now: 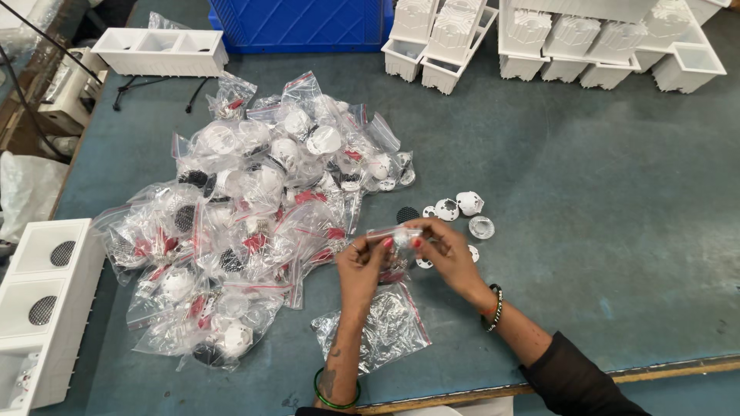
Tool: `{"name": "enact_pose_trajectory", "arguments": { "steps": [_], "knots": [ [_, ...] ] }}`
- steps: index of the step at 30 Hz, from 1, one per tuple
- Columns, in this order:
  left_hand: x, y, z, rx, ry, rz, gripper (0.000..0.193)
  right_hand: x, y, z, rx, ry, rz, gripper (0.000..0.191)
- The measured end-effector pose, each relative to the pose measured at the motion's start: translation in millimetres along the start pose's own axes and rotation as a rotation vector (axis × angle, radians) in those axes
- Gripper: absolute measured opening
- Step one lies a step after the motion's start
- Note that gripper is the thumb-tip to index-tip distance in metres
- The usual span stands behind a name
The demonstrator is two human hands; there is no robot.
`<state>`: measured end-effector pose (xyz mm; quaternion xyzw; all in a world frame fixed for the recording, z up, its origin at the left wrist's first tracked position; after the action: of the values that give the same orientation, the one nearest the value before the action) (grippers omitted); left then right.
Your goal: The person takes small white plastic fixture components out of plastic bags, sorts them on the workbench, and places them into small ziplock bags, sealing each bag and setting it with a growing pile of filled bags. They occasionally pick additional parts from the pile and continue bagging one bag at a time.
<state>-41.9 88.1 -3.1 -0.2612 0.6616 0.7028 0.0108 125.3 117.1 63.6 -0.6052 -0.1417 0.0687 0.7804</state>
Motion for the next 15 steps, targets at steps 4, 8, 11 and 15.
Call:
{"name": "enact_pose_trajectory", "arguments": {
  "steps": [4, 8, 11, 15],
  "knots": [
    [-6.9, -4.3, -7.4, 0.128, -0.004, 0.01, 0.025, 3.2, 28.4, -0.8, -0.127, 0.032, -0.062, 0.02],
    [-20.2, 20.9, -7.7, -0.017, -0.103, 0.159, 0.036, 20.8, 44.6, 4.7, -0.239, 0.165, 0.344, 0.017],
    [-28.3, 25.0, -14.5, -0.029, -0.187, 0.262, 0.055, 29.2, 45.0, 6.6, -0.259, 0.202, 0.476, 0.016],
    [-26.5, 18.3, -14.3, 0.02, -0.174, 0.142, 0.067, 32.5, 41.0, 7.2, -0.263, 0.21, 0.515, 0.017]
  ]
}}
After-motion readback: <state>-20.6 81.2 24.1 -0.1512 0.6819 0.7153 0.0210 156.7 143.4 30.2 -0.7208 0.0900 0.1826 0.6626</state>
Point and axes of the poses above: each hand's wrist, its own z-axis towards the middle knuckle, its own x-axis out of the back of the hand, y = z × x, the point moved 10 cm from there along z, towards the middle knuckle, and after that the axes turned 6 degrees about y, right-handed, at the moved point
